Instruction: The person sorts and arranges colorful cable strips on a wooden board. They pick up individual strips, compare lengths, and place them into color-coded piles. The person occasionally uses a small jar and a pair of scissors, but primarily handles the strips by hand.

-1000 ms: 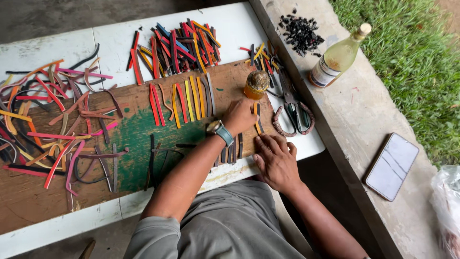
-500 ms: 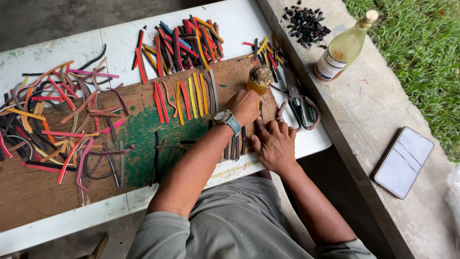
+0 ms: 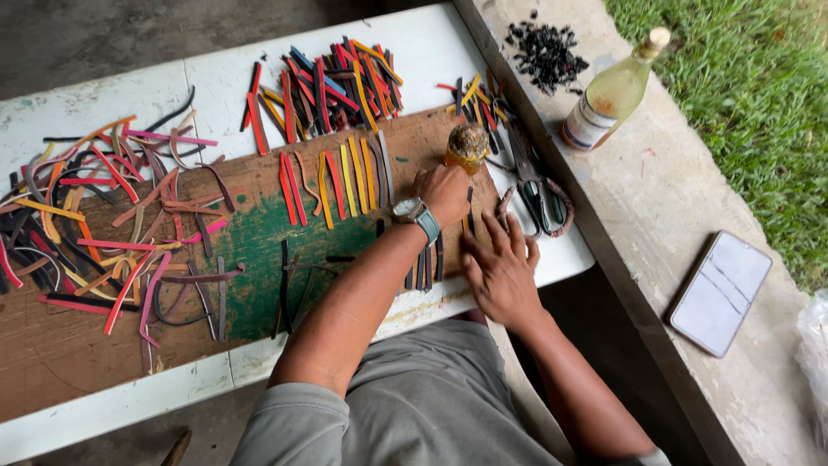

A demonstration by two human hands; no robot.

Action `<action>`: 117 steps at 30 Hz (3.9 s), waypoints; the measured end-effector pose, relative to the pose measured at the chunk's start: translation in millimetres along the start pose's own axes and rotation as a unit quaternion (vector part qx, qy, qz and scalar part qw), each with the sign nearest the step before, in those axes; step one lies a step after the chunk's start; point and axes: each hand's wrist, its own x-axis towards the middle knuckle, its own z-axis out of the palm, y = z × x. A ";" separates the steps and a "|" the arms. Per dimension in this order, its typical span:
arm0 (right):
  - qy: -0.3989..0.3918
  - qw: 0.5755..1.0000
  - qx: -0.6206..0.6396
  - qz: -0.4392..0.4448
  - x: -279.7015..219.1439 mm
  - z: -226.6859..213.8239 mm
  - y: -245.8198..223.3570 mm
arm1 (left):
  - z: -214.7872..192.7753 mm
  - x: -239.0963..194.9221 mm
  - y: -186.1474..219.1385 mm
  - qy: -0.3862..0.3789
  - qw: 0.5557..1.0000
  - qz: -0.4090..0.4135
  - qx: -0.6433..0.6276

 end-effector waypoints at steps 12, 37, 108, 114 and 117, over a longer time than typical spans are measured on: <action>-0.021 0.999 0.021 0.014 5.7 8.0 5.4 | 9.2 10.1 -1.7 -0.031 0.999 -0.002 0.009; -0.023 1.000 -0.002 0.003 -11.8 4.6 7.8 | 2.4 21.5 3.3 -0.101 0.994 -0.043 0.022; 0.103 0.969 0.223 -0.002 7.9 15.5 -8.6 | -124.3 -25.0 -360.3 0.175 0.961 -0.183 -0.113; 0.120 0.968 0.220 -0.015 4.4 19.2 -6.5 | -144.3 -33.5 -334.7 0.237 0.952 -0.187 -0.057; 0.116 0.969 0.219 -0.008 6.2 15.1 -8.2 | -172.1 -62.6 -307.7 0.261 0.948 -0.166 -0.080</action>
